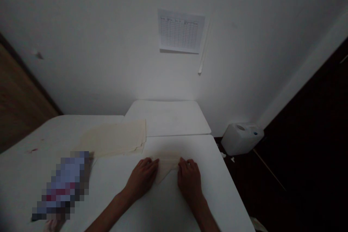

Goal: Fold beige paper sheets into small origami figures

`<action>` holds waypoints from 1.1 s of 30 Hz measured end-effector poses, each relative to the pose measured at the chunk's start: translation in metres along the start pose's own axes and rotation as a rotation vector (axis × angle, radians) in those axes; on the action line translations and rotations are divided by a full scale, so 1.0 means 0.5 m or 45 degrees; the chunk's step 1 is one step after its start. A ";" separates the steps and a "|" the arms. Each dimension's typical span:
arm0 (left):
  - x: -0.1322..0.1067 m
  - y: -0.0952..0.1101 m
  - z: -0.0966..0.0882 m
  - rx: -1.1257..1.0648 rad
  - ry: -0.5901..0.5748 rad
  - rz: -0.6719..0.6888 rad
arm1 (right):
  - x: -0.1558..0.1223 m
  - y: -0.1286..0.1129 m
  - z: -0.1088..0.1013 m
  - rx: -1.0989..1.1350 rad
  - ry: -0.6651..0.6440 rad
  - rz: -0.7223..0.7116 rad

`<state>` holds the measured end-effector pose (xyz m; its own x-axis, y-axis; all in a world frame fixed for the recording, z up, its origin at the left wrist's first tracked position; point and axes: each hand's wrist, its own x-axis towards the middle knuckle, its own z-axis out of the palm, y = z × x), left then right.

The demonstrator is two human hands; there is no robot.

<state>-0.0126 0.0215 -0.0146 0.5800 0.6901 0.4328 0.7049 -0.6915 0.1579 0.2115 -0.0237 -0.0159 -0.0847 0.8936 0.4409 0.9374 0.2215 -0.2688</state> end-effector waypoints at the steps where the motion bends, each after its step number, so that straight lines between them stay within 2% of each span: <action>1: 0.002 0.002 0.003 -0.007 0.015 0.002 | 0.005 -0.002 0.003 0.024 0.023 -0.020; 3: 0.005 0.005 0.011 -0.022 0.040 0.000 | 0.018 -0.009 0.009 0.113 0.016 -0.086; 7: 0.010 0.010 0.022 -0.035 0.035 -0.003 | 0.046 -0.028 0.025 0.334 -0.128 -0.241; 16: 0.020 0.016 0.014 -0.044 -0.148 0.060 | 0.062 -0.033 0.032 0.383 -0.168 -0.220; 26: -0.006 0.042 -0.005 0.127 -0.168 -0.184 | 0.055 -0.038 0.034 0.379 -0.166 -0.164; 33: -0.038 0.021 -0.036 0.201 -0.165 -0.319 | 0.054 -0.039 0.034 0.402 -0.159 -0.155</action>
<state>-0.0233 -0.0029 -0.0054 0.4203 0.8633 0.2794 0.8811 -0.4618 0.1015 0.1854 0.0027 -0.0132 -0.2478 0.8898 0.3833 0.7691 0.4213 -0.4807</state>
